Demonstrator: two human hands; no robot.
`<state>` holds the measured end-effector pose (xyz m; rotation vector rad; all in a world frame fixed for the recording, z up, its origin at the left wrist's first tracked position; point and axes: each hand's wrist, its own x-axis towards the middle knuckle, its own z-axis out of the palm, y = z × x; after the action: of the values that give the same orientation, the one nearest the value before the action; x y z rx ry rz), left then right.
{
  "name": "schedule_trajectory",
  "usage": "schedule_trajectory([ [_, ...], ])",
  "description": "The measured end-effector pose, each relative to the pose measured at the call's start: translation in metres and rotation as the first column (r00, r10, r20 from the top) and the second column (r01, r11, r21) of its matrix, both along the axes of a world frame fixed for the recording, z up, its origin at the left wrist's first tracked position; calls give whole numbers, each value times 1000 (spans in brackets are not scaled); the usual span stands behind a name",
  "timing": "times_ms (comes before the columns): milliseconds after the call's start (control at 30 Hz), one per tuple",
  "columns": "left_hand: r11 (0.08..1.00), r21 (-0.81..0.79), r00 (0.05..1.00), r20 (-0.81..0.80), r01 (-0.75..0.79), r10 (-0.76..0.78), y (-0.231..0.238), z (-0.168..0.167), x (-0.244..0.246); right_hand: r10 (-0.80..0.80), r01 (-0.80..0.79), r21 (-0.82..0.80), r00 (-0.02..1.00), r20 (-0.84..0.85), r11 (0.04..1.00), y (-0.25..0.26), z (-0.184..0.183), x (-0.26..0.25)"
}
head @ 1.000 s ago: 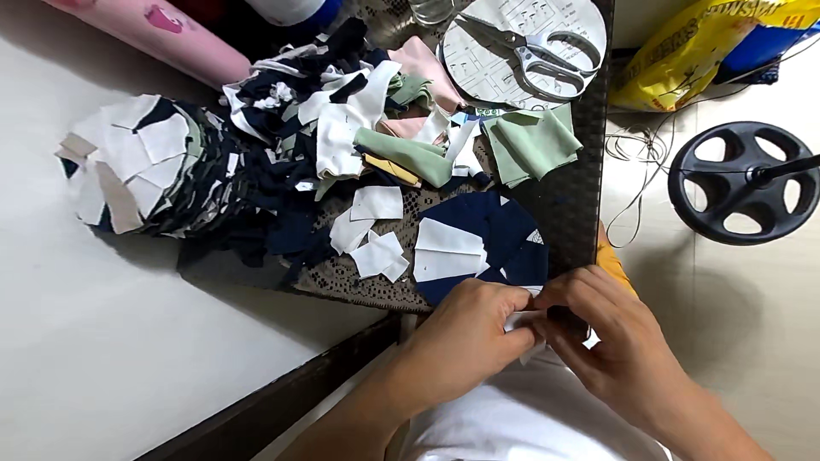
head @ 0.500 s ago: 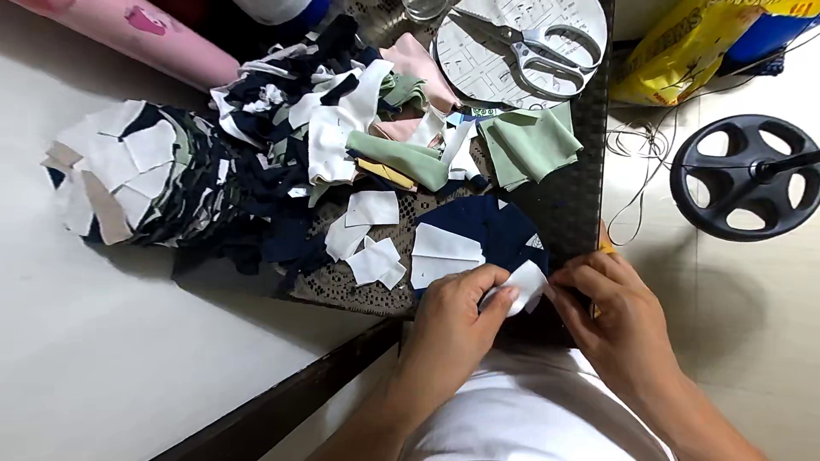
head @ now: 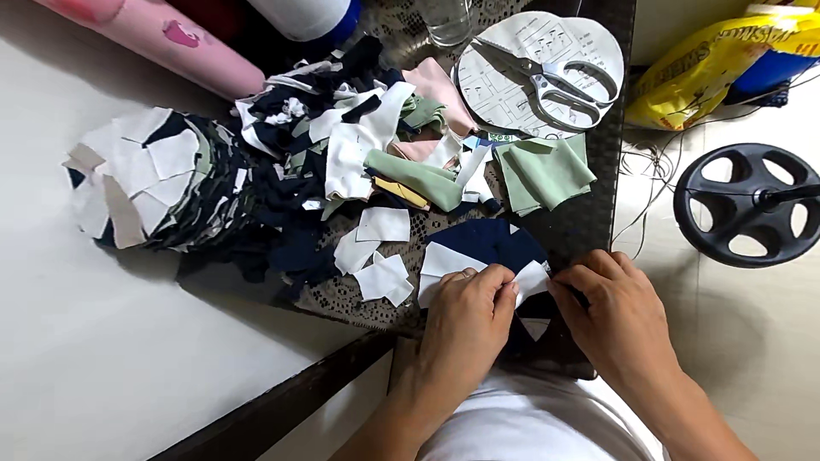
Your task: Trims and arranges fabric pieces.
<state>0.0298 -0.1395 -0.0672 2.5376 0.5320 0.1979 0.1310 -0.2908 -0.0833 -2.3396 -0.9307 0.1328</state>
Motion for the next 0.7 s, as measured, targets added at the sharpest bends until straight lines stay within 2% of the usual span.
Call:
schedule_trajectory([
  [367, 991, 112, 995, -70, 72, -64, 3, 2, 19, -22, 24, -59, 999, 30, 998, 0, -2, 4],
  [700, 985, 161, 995, -88, 69, -55, 5, -2, 22, -13, 15, -76, 999, 32, 997, 1, -3, 6],
])
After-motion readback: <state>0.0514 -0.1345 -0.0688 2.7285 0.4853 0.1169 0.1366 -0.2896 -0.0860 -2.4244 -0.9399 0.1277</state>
